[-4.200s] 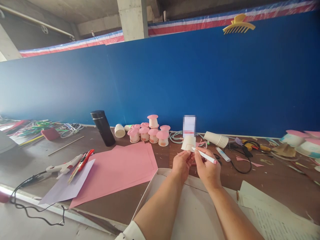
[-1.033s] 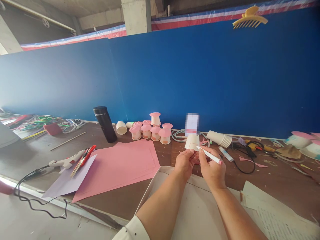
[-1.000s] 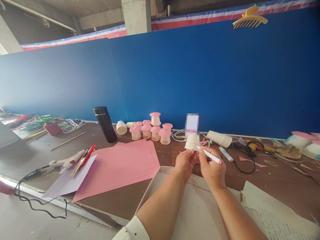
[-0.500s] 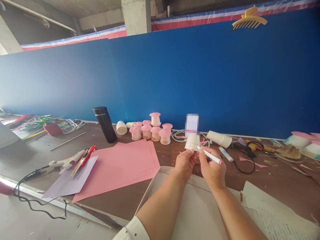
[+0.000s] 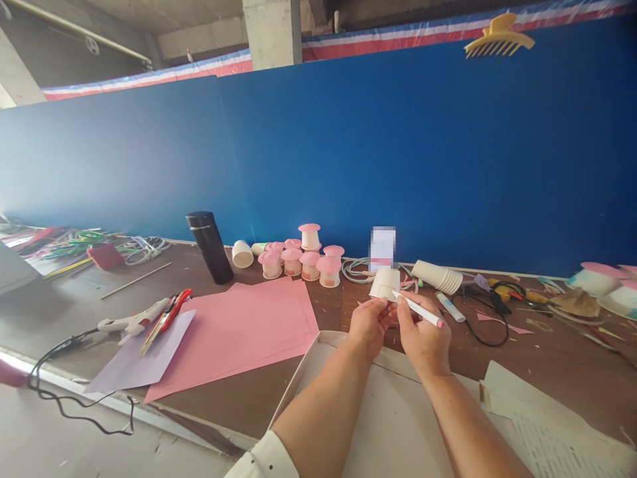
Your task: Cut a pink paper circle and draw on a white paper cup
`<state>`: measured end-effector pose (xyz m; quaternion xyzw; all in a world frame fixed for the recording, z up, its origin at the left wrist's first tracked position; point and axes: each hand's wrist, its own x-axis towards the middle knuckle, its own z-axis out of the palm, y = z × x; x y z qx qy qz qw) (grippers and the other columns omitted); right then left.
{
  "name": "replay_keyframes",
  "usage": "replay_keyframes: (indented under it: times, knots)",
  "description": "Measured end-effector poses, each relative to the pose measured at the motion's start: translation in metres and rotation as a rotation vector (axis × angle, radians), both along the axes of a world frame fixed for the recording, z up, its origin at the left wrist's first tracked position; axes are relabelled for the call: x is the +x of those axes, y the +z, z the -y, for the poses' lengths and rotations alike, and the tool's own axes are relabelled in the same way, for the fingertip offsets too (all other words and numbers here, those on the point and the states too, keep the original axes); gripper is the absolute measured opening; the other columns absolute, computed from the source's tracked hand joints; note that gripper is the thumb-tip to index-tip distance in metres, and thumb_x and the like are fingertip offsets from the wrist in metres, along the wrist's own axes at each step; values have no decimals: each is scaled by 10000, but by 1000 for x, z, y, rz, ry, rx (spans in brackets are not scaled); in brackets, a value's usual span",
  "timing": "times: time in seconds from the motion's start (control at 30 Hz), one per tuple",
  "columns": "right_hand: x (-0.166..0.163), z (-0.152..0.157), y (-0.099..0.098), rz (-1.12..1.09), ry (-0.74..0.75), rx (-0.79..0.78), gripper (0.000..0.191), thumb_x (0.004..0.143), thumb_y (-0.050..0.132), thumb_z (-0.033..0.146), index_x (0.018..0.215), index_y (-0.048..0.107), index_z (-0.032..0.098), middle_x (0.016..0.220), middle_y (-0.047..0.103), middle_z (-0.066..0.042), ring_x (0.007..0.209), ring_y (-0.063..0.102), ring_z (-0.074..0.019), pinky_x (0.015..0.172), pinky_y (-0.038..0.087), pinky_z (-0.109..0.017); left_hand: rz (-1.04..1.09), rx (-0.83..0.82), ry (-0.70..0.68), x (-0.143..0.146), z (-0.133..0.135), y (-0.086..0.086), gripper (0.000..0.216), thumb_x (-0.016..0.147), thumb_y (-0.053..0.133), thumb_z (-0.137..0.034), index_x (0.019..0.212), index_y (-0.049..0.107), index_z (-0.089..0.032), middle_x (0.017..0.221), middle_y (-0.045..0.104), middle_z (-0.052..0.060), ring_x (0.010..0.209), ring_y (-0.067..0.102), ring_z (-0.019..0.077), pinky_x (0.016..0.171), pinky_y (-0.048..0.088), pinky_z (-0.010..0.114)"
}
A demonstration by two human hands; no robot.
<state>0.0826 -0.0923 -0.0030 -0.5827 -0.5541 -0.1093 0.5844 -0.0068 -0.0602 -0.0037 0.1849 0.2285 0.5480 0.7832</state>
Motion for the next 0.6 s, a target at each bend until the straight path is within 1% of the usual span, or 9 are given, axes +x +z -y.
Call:
replay_keyframes:
  times: [0.17, 0.27, 0.6]
  knots:
    - [0, 0, 1, 0, -3, -3, 292, 899, 540, 396, 954, 702, 159, 898, 732, -114, 878, 671, -239, 813, 517, -356, -12, 6, -2, 0, 0, -1, 70, 758, 694, -133, 745, 664, -72, 698, 659, 83, 643, 626, 123, 677, 520, 236]
    - [0, 1, 1, -4, -8, -13, 291, 897, 541, 394, 957, 705, 161, 890, 731, -112, 875, 672, -241, 814, 517, -359, -23, 6, 0, -1, 0, 0, 86, 742, 717, -146, 735, 660, -83, 698, 659, 78, 644, 623, 124, 682, 523, 241]
    - [0, 0, 1, -8, -5, -16, 283, 893, 549, 384, 964, 707, 160, 876, 730, -110, 870, 670, -238, 807, 517, -351, -23, 21, -6, 0, -1, -2, 78, 748, 701, -146, 734, 658, -82, 698, 656, 79, 639, 623, 124, 672, 517, 239]
